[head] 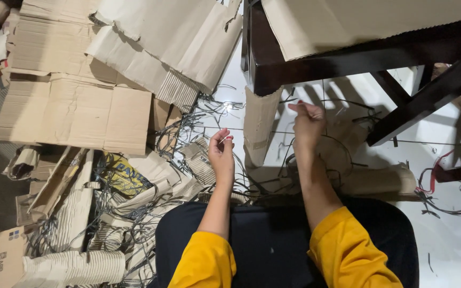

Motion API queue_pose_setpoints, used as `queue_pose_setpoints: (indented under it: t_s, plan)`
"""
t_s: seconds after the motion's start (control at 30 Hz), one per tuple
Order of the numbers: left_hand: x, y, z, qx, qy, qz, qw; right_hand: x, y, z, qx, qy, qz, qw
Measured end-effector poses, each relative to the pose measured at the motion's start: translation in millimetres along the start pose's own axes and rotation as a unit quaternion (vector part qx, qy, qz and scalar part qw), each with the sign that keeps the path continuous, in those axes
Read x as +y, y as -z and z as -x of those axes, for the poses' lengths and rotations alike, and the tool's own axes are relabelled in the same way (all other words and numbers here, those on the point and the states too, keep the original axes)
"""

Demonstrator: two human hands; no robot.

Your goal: Wrapping and tying black strings around rolled-up pieces of cardboard.

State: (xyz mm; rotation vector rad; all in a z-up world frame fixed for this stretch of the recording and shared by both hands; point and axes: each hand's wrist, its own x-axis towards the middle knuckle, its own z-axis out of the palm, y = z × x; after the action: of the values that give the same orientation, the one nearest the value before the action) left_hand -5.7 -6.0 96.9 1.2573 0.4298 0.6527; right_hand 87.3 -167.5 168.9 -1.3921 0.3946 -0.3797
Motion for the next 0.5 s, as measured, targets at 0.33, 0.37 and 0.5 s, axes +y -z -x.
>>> queue_pose_setpoints:
  t_s: [0.33, 0.37, 0.5]
  plan:
    - [0.1, -7.0, -11.9, -0.044, 0.007, 0.017, 0.999, -8.0, 7.7, 8.3, -0.100, -0.092, 0.027, 0.990]
    - [2.0, -6.9, -14.5, -0.068, 0.014, 0.026, 0.997, -8.7, 8.6, 6.9, -0.114, -0.090, 0.039, 0.989]
    - [15.5, -10.0, -15.3, -0.109, 0.025, 0.037, 0.993, -5.9, 10.0, 3.8, -0.142, -0.083, 0.083, 0.983]
